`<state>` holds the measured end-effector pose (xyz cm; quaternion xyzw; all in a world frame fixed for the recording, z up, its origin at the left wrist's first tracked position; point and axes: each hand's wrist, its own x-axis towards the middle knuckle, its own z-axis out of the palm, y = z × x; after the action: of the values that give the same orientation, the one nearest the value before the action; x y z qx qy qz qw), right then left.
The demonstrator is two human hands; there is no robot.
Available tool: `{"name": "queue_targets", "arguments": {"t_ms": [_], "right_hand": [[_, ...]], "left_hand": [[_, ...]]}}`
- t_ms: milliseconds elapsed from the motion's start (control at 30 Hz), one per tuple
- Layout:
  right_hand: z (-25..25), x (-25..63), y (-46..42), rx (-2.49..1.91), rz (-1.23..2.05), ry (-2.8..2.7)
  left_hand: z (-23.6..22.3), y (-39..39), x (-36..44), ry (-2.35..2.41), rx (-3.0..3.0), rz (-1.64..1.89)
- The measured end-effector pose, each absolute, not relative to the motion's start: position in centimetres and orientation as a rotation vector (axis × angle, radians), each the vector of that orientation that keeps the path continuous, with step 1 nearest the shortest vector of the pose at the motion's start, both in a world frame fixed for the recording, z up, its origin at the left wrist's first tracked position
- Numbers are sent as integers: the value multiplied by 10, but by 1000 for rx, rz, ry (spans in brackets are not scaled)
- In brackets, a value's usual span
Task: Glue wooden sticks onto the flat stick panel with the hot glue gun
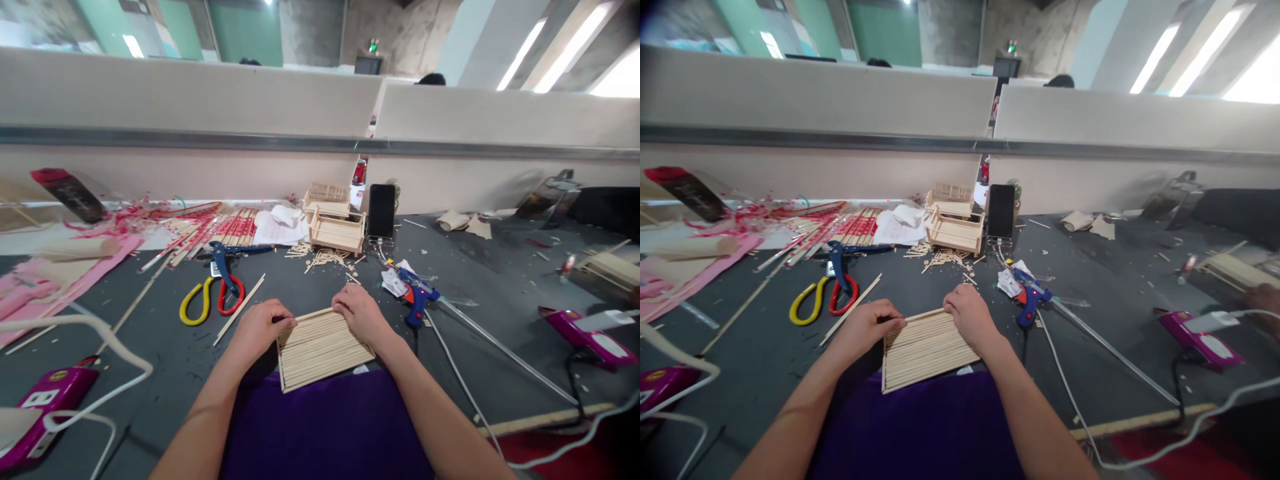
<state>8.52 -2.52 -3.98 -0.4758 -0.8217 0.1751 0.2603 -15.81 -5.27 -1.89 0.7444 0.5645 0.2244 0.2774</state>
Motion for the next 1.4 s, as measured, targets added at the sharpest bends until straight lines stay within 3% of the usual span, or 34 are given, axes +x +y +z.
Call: {"name": "queue_targets", "arguments": {"t_ms": [667, 867, 1067, 1400], "right_hand": [[-44, 83, -24, -1264, 492, -2181], [-34, 99, -28, -1404, 497, -1943], [-33, 114, -37, -1730, 970, -1757], [-46, 112, -25, -1587, 1264, -1420]], "left_hand": [[-17, -53, -155, 1572, 2029, 547], [-17, -53, -165, 1532, 1937, 591], [-16, -55, -185, 1615, 1801, 491], [-25, -48, -173, 1751, 1782, 703]]}}
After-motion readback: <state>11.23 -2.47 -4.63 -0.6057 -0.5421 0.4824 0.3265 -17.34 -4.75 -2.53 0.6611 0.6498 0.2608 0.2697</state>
